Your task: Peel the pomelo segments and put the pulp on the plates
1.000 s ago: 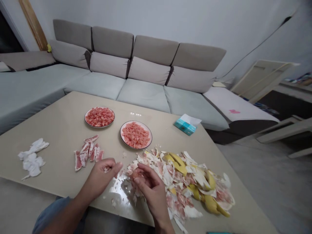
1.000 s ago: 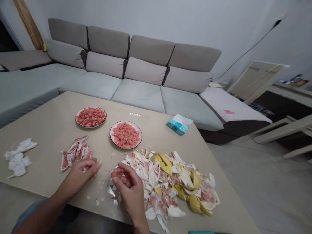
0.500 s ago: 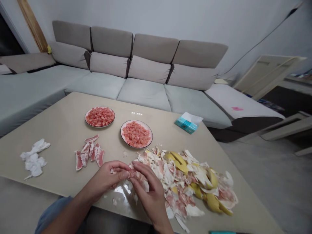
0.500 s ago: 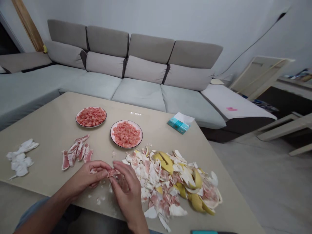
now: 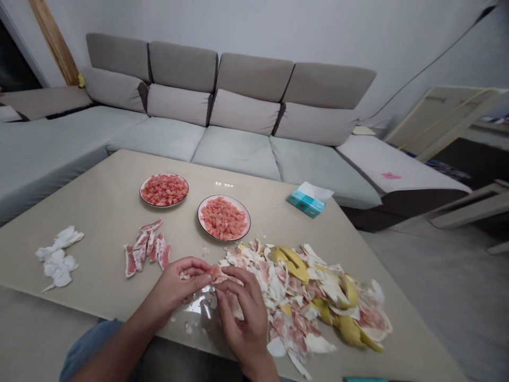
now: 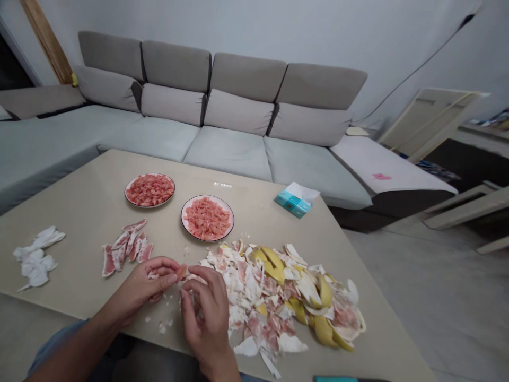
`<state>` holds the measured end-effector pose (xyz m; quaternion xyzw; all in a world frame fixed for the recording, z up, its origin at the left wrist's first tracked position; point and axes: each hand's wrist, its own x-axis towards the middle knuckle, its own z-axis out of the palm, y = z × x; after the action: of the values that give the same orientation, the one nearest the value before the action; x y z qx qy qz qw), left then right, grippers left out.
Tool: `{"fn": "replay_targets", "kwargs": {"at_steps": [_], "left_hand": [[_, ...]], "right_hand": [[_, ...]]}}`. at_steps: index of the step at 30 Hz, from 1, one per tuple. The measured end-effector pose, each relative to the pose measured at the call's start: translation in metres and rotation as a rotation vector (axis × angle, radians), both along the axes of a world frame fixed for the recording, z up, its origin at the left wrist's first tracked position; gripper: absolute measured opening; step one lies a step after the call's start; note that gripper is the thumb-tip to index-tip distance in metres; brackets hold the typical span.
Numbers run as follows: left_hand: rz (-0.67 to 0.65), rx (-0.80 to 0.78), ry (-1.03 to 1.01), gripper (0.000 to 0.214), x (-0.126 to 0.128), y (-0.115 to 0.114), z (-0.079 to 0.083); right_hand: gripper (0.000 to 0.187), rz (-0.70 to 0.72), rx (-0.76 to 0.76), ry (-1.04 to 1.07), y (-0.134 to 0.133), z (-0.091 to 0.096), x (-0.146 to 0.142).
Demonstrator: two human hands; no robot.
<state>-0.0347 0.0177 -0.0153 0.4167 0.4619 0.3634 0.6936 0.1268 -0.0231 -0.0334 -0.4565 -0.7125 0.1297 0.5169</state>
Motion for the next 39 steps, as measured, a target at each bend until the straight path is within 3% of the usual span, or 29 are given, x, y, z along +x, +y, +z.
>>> {"fn": "replay_targets", "kwargs": {"at_steps": [3, 8, 12, 17, 21, 25, 31, 39], "left_hand": [[-0.01, -0.008, -0.04, 0.04, -0.001, -0.001, -0.002], [-0.031, 0.017, -0.07, 0.037, -0.001, -0.002, -0.007], [-0.006, 0.0, -0.082, 0.036, 0.0, -0.002, -0.006], [0.001, -0.023, -0.119, 0.036, 0.0, -0.003, -0.004], [-0.047, 0.054, -0.05, 0.034, 0.002, -0.003, -0.004], [-0.107, 0.14, 0.065, 0.031, 0.003, -0.004, -0.002], [-0.048, 0.385, 0.3, 0.019, 0.003, -0.004, 0.0], [-0.126, 0.321, 0.247, 0.023, 0.0, -0.005, -0.005]], "right_hand": [[0.018, -0.012, -0.014, 0.033, 0.001, 0.0, 0.0], [0.034, -0.023, 0.035, -0.023, 0.003, -0.003, -0.003], [0.026, -0.071, 0.053, -0.005, 0.001, -0.003, -0.003], [0.017, -0.094, -0.107, 0.209, 0.0, -0.003, 0.001], [0.014, -0.08, -0.277, 0.346, 0.003, -0.001, 0.001], [0.009, -0.022, -0.321, 0.355, 0.005, 0.003, -0.001], [0.008, 0.067, -0.389, 0.36, 0.005, 0.006, 0.0], [0.005, 0.066, -0.372, 0.336, 0.003, 0.008, 0.0]]}}
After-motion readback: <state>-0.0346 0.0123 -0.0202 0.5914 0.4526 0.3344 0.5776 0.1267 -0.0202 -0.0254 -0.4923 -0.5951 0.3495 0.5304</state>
